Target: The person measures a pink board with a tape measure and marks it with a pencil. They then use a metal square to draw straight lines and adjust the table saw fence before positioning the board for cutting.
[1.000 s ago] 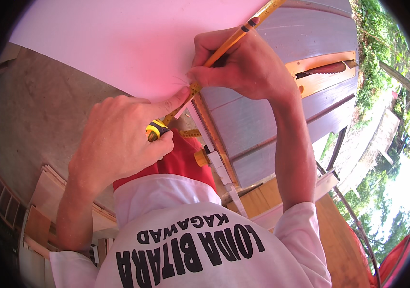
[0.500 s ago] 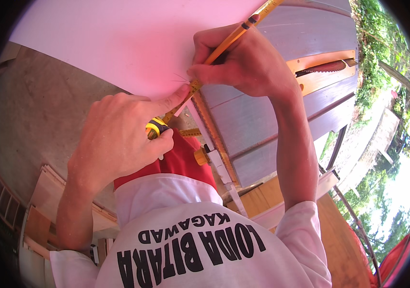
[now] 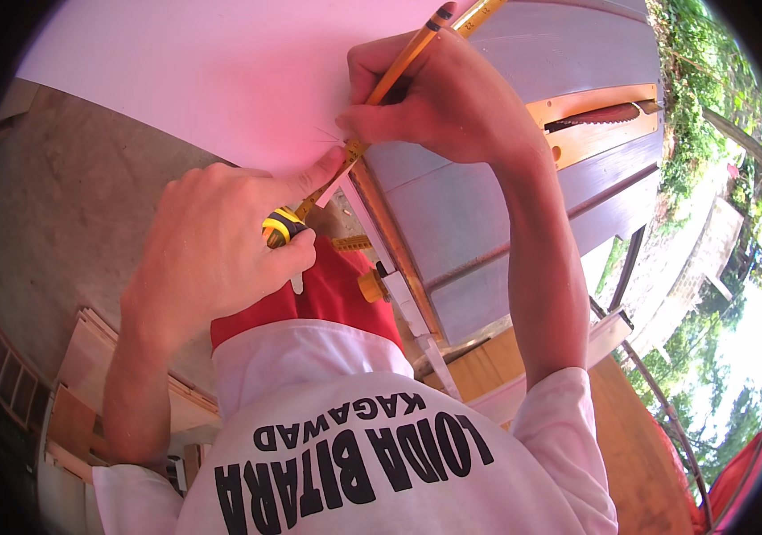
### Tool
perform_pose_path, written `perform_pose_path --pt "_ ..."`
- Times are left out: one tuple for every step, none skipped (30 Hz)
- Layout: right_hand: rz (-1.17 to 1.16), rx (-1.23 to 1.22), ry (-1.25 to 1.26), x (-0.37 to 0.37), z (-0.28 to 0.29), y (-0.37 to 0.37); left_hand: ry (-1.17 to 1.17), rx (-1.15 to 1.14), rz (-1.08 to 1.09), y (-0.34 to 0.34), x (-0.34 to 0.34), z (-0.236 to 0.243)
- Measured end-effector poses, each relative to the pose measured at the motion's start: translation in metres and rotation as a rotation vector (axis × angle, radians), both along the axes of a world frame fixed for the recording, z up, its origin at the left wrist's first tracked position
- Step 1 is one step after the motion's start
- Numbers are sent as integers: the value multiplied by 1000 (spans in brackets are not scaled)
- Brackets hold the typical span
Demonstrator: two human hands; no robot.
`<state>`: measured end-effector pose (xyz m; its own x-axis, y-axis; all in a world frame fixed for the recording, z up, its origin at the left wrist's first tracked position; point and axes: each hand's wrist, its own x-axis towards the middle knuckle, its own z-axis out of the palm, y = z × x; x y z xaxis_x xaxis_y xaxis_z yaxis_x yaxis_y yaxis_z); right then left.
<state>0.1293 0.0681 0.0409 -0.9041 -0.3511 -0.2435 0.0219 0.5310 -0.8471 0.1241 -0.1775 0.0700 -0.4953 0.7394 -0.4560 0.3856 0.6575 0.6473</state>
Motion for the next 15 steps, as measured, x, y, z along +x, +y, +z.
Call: perform_pose_path --pt "-32 -38 -41 1 4 -1 5 -22 -20 1 0 2" --pt "-66 -76 -82 3 8 0 10 -45 -42 1 1 4" --pt "-251 -219 15 6 10 -1 48 -19 -29 -1 3 5" --pt "-436 -369 112 13 10 -3 87 3 -18 -3 7 5" --pt "-619 -520 208 19 12 -5 125 25 -7 -4 8 9" --pt "-794 -420 232 25 18 -7 134 -8 -2 -3 7 16" --pt "-967 -318 253 31 24 -10 143 -42 3 -2 7 23" --pt "-1138 -215 271 35 28 -14 152 -77 11 -2 6 30" --pt "-1140 26 192 41 20 -12 198 -67 -2 2 6 37" --pt "-1060 135 133 43 22 -18 244 -59 -9 2 7 42" --pt "-1045 164 88 41 24 -26 289 -50 -15 3 9 47" --pt "-1030 190 44 38 24 -32 318 -57 -15 4 13 52" --pt "-1029 102 4 34 21 -35 336 -78 -12 5 18 55" --pt "-1026 14 -35 30 19 -35 355 -99 -11 6 24 57" --pt "-1019 -75 -62 28 21 -39 369 -118 -8 4 30 61"
